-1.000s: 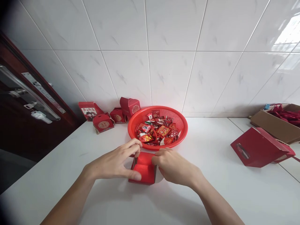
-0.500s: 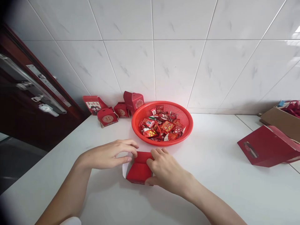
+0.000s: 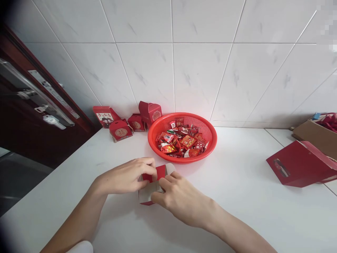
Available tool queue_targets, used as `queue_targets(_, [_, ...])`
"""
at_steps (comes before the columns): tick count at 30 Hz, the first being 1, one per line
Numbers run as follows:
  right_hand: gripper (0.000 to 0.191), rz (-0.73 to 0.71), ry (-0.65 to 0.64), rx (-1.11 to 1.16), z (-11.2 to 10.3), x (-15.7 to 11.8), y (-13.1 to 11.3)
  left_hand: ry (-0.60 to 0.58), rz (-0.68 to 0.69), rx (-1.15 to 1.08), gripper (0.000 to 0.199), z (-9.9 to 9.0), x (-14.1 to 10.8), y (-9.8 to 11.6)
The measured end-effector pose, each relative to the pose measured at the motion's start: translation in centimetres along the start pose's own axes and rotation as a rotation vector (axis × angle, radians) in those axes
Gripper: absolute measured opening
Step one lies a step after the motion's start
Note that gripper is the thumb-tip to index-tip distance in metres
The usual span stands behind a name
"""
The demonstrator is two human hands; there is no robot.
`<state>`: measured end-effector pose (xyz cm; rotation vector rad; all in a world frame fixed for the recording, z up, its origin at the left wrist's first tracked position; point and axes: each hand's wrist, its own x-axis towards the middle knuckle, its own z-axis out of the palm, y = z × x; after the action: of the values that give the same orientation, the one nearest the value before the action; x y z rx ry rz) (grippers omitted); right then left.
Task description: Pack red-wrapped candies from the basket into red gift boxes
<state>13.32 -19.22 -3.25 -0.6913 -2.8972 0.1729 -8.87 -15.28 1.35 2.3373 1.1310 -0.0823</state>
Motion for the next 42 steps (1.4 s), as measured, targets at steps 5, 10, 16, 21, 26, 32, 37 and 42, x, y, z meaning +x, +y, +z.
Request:
queue_targets(5, [0.023,-0.079,0.002,-0.064,0.1,0.0,-0.7,0.020,-0.108,0.071,0.017,1.0,0.2,1.2])
queue_targets(10, [0.024,-0.119,0.012,-0.123,-0.1,0.0,-1.0,0.044,-0.253,0.180,0.019,1.3,-0.4,1.7])
queue_targets(16, [0.021,-0.083,0.050,-0.159,-0.6,-0.5,-1.2,0.022,-0.353,0.208,0.020,1.0,-0.7,1.6])
queue_targets(21, [0.021,-0.054,-0.002,-0.108,-1.0,-0.7,-1.3,0.023,-0.289,0.136,0.009,0.3,-0.5,1.0])
queue_targets(26, [0.025,-0.059,-0.119,0.058,-1.4,-0.9,-1.6,0.054,-0.194,-0.115,0.016,-0.8,-0.1,-0.7])
queue_targets(32, [0.036,-0.063,-0.198,0.208,-2.0,-0.5,-1.5,-0.031,-0.165,-0.417,0.028,-0.9,0.9,-2.8])
queue_targets(37, [0.029,-0.021,-0.232,0.227,-2.1,-0.5,-1.5,-0.030,-0.021,-0.358,0.030,-1.2,1.0,-2.7])
queue_targets(42, [0.029,0.009,-0.224,0.211,-1.6,-0.5,-2.1,-0.045,-0.032,-0.460,0.034,-0.3,2.5,-3.5])
